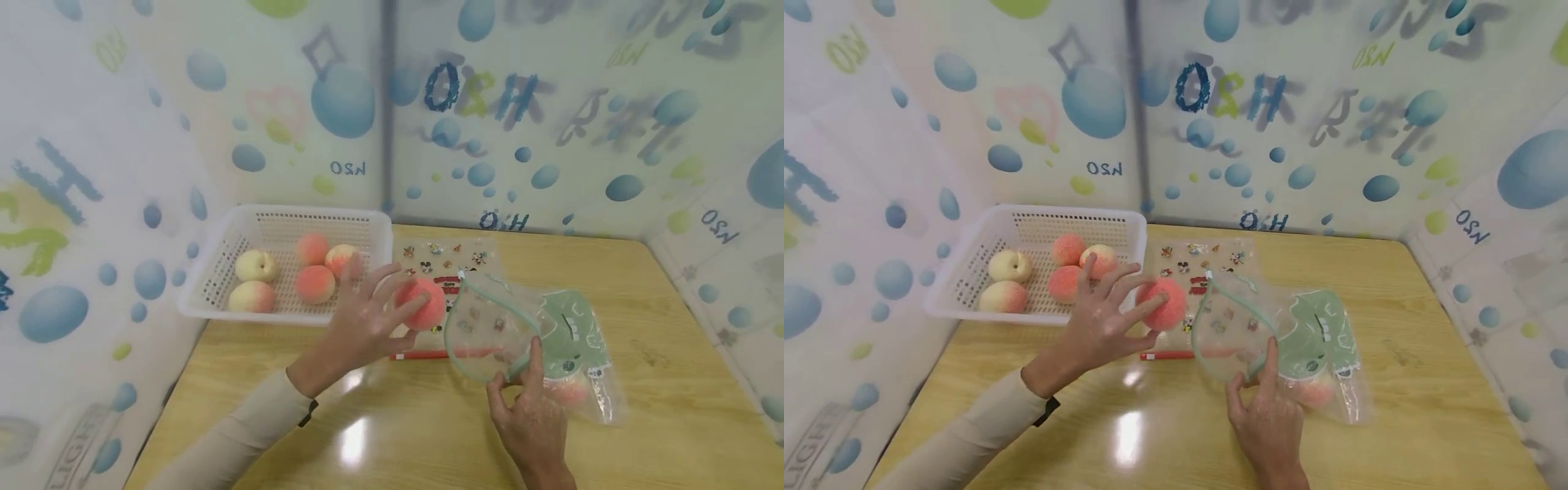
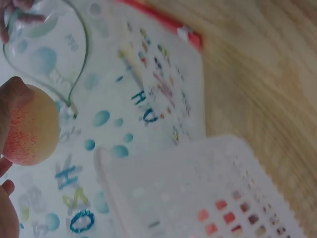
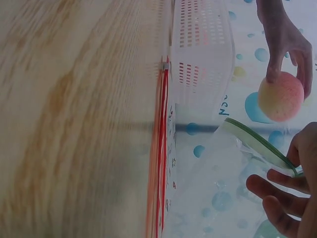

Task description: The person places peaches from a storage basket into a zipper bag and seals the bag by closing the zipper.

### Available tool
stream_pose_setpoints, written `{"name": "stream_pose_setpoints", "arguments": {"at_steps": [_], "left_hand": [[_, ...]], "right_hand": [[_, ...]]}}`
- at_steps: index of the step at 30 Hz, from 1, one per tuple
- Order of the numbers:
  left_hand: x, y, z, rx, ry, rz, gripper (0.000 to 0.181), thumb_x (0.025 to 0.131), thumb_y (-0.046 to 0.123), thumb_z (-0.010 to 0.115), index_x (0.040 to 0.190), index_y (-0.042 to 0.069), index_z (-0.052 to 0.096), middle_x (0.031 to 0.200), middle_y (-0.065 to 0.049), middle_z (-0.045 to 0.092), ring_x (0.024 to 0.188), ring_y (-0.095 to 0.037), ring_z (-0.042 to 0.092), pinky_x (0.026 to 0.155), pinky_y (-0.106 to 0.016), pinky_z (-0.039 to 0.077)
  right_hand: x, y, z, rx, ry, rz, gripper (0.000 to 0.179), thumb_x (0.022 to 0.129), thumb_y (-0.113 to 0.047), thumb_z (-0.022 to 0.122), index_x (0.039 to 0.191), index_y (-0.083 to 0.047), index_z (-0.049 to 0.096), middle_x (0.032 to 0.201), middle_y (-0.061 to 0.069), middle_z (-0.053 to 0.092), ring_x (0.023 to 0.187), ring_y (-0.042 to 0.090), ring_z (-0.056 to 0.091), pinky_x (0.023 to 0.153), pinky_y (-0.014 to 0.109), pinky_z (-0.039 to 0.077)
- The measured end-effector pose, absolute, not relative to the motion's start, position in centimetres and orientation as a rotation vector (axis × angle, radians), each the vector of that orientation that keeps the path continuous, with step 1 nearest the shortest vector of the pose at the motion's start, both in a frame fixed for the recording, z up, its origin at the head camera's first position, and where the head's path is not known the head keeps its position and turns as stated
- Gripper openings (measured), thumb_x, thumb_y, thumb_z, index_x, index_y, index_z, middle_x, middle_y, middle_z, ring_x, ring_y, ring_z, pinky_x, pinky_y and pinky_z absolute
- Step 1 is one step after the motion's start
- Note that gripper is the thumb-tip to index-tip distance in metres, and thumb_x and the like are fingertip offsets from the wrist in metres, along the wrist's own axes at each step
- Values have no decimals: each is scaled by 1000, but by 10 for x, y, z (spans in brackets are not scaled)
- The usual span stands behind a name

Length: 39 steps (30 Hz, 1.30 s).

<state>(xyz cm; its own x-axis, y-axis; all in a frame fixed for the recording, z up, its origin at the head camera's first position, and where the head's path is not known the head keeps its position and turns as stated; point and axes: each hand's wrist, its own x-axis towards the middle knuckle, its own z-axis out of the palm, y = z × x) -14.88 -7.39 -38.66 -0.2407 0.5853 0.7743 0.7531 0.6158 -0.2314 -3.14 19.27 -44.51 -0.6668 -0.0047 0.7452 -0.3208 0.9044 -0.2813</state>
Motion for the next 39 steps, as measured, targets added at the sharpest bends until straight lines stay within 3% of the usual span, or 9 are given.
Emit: {"name": "stream_pose_setpoints", "arguments": {"at_steps": [9,16,23,29,32,39], "left_hand": [[-134,-46,-408,-1212,-1955,-296,49,77,50,81,117,22,73,123,-6,64,120,-32,56,104,-73,29],[-127,-28,-424,-1280,-2041,-267,53,81,56,77,123,25,72,125,-1,66,122,-28,55,111,-69,20],[-132,-13,-431,-1261,-2065,-212,50,84,49,75,127,25,71,128,0,66,122,-27,56,111,-68,22],[-134,-4,-433,-1285,-2075,-179,42,90,41,74,129,26,70,135,0,63,124,-25,55,112,-68,21],[-135,-3,-431,-1285,-2046,-207,35,90,38,75,123,24,73,134,-1,64,124,-25,56,111,-69,22],[-147,-1,-423,-1177,-1801,-324,18,88,32,73,100,19,77,109,1,73,108,-22,64,102,-67,33]], "right_hand": [[-28,193,-453,229,-2243,475,69,88,-25,50,141,17,41,62,6,63,41,1,29,31,20,21],[-21,194,-459,198,-2273,477,69,91,-31,46,142,16,41,61,8,63,41,3,29,31,23,21],[-23,195,-460,212,-2266,471,69,91,-30,47,144,15,40,63,10,65,37,10,43,30,25,25],[-25,193,-458,200,-2265,462,68,93,-30,46,144,15,40,64,11,65,39,12,44,30,28,28],[-27,194,-457,208,-2235,458,67,92,-28,47,143,15,40,63,12,64,37,13,44,29,26,27],[-36,198,-455,211,-2157,414,64,93,-26,47,139,19,43,58,15,61,34,16,45,27,26,27]]}}
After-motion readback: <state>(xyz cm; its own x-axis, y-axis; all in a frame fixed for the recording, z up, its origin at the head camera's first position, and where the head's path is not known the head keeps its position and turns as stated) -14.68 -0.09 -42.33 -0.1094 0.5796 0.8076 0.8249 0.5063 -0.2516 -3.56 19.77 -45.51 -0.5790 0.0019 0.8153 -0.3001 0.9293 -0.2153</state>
